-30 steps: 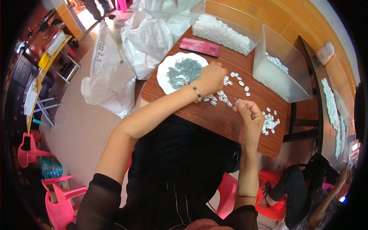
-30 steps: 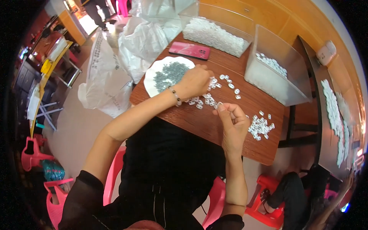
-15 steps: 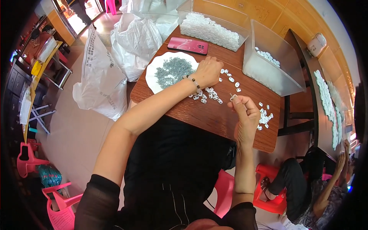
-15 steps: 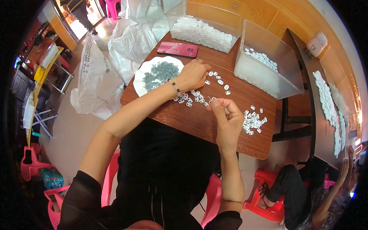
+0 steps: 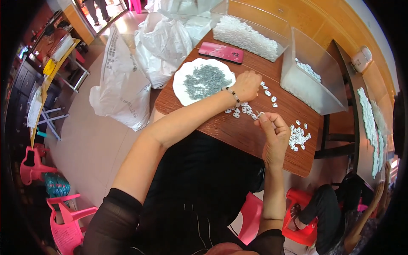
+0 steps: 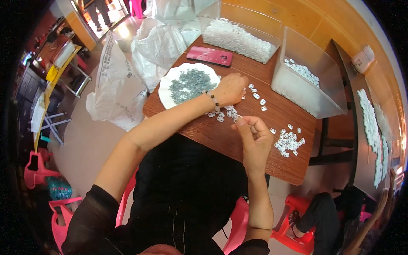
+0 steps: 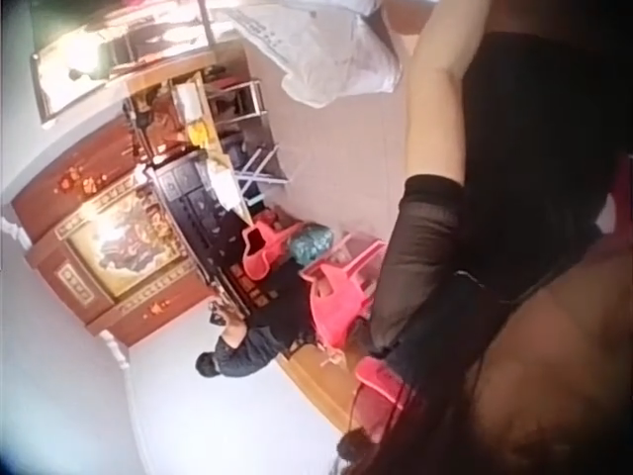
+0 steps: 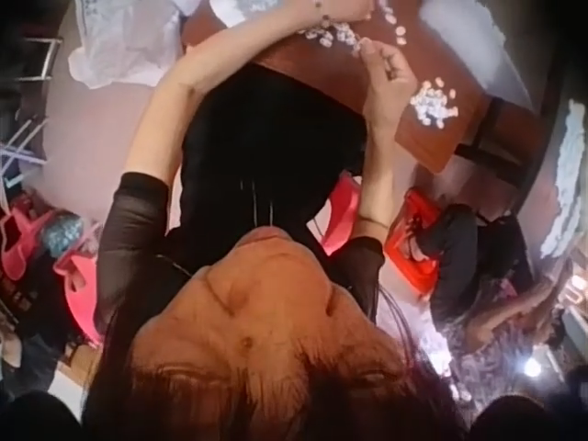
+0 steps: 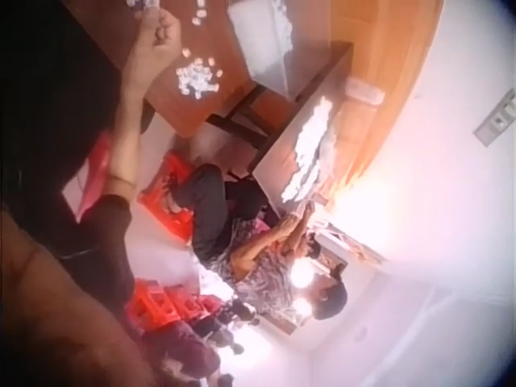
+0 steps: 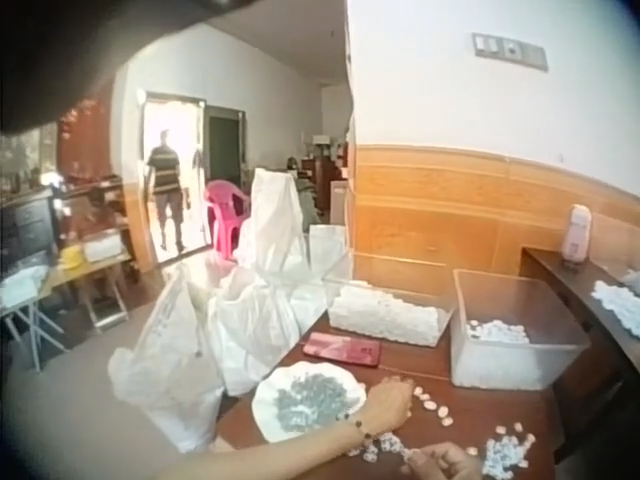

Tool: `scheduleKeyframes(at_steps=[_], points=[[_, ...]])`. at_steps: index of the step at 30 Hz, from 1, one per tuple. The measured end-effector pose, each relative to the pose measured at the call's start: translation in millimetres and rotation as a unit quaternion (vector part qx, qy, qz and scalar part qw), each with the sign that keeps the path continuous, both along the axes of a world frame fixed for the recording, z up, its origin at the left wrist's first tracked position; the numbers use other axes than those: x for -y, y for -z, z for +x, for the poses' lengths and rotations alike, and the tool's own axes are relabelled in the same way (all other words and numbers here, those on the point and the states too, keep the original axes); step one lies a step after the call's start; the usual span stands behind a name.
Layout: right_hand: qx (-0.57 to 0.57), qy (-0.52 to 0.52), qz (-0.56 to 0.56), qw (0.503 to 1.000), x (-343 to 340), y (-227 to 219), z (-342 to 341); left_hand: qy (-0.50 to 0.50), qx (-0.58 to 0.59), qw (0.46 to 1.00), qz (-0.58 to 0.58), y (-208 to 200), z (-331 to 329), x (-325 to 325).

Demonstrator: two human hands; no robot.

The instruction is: Inserting small beads into plastic components manually.

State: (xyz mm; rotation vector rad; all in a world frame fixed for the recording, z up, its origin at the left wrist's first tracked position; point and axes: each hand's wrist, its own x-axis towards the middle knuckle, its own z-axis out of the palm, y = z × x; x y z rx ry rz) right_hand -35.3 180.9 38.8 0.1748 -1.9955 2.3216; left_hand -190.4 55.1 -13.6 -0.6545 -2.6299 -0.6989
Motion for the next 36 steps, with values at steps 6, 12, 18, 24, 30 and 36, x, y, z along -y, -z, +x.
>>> scheduleKeyframes(at_steps=[6,12,18,24,30,36], points=[[0.005,-0.009,-0.003,1.0,6.5,1.4,2.5,0.061,-0.007,0.988,0.14,-11.1,28.3,10.9],[0.007,-0.001,0.016,1.0,8.6,3.4,3.2,0.073,0.115,0.914,0.381,-22.3,74.2,30.5],[0.012,-0.013,0.014,1.0,14.8,5.6,6.1,0.084,0.279,0.827,0.481,-24.4,134.2,57.4],[0.012,-0.027,0.01,0.999,19.2,5.2,9.8,0.072,0.371,0.729,0.57,-27.7,171.4,75.1],[0.007,-0.04,0.019,0.999,21.6,5.3,12.4,0.052,0.38,0.661,0.644,-26.9,181.4,77.2],[0.014,-0.052,0.011,0.998,26.2,6.1,15.8,0.045,0.461,0.544,0.699,-19.4,190.9,76.1]])
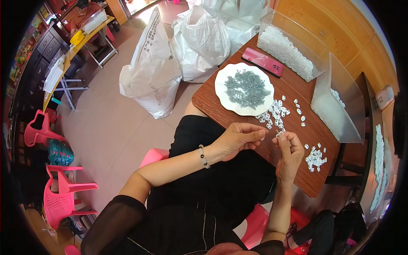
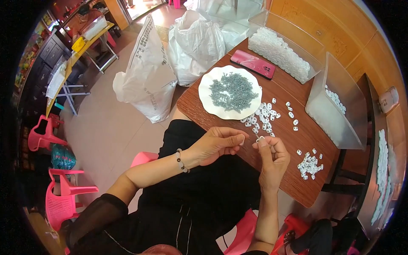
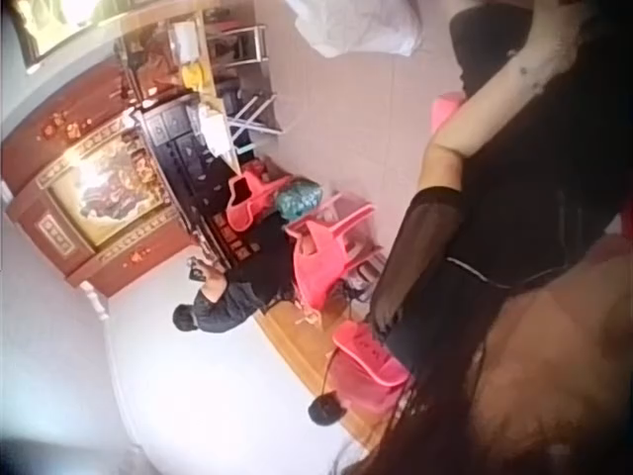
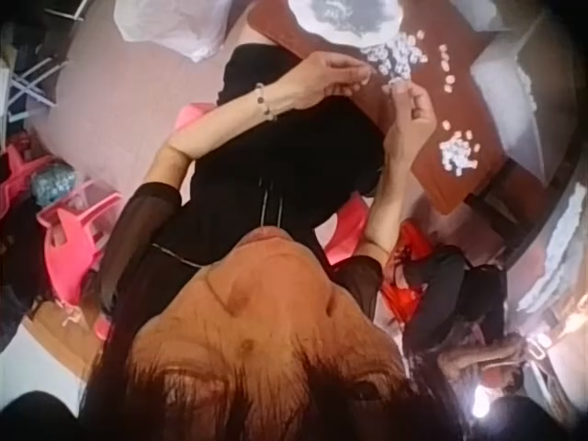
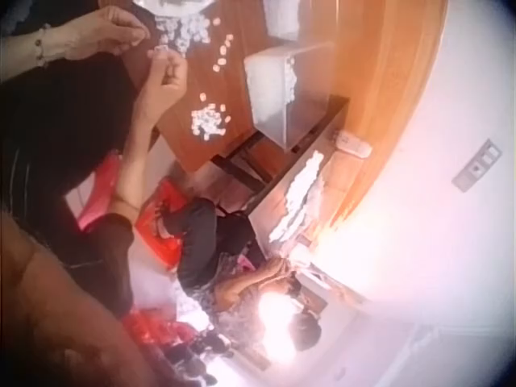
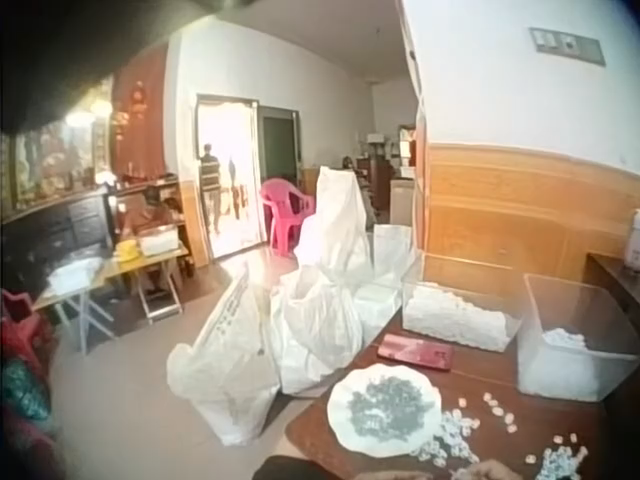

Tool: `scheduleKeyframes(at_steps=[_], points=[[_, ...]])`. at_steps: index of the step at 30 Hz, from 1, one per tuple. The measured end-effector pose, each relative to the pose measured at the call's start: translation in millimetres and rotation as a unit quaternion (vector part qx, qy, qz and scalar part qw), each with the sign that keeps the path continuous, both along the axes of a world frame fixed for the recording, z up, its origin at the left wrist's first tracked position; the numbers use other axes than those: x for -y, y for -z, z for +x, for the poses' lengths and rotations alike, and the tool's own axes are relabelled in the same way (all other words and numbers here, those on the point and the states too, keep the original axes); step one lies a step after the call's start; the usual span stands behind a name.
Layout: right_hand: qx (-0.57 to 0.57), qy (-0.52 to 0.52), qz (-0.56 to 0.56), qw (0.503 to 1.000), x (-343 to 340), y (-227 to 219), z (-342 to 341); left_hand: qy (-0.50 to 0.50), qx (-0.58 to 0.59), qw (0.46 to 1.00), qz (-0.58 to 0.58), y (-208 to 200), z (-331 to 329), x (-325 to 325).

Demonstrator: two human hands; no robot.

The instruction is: Inserting small beads into plastic components manually.

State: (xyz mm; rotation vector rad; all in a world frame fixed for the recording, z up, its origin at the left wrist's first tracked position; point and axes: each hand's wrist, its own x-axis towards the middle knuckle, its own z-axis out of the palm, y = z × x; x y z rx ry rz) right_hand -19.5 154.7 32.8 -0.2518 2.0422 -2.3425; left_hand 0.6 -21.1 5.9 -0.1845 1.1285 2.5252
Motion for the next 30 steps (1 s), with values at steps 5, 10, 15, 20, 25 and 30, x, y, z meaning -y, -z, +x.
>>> scheduleKeyframes(at_steps=[5,10,15,20,25,30], points=[[0.007,-0.024,-0.001,1.0,2.2,3.8,0.2,0.007,0.017,0.998,0.053,5.0,3.2,-3.5],[0.009,-0.036,0.001,0.999,2.0,6.0,-0.2,0.012,0.052,0.996,0.075,8.3,6.7,-1.2],[0.015,-0.034,-0.001,0.999,3.6,4.8,0.1,-0.007,0.022,1.0,-0.011,-6.2,13.6,1.6],[0.017,-0.042,0.001,0.999,4.0,3.3,0.4,0.016,0.023,1.0,-0.007,2.0,16.8,9.0],[0.021,-0.041,-0.002,0.999,5.9,5.2,0.4,-0.003,0.044,0.999,0.011,5.6,19.3,6.8],[0.029,-0.043,0.008,0.999,6.9,5.5,1.7,-0.015,0.036,0.999,0.025,7.6,20.1,10.5]])
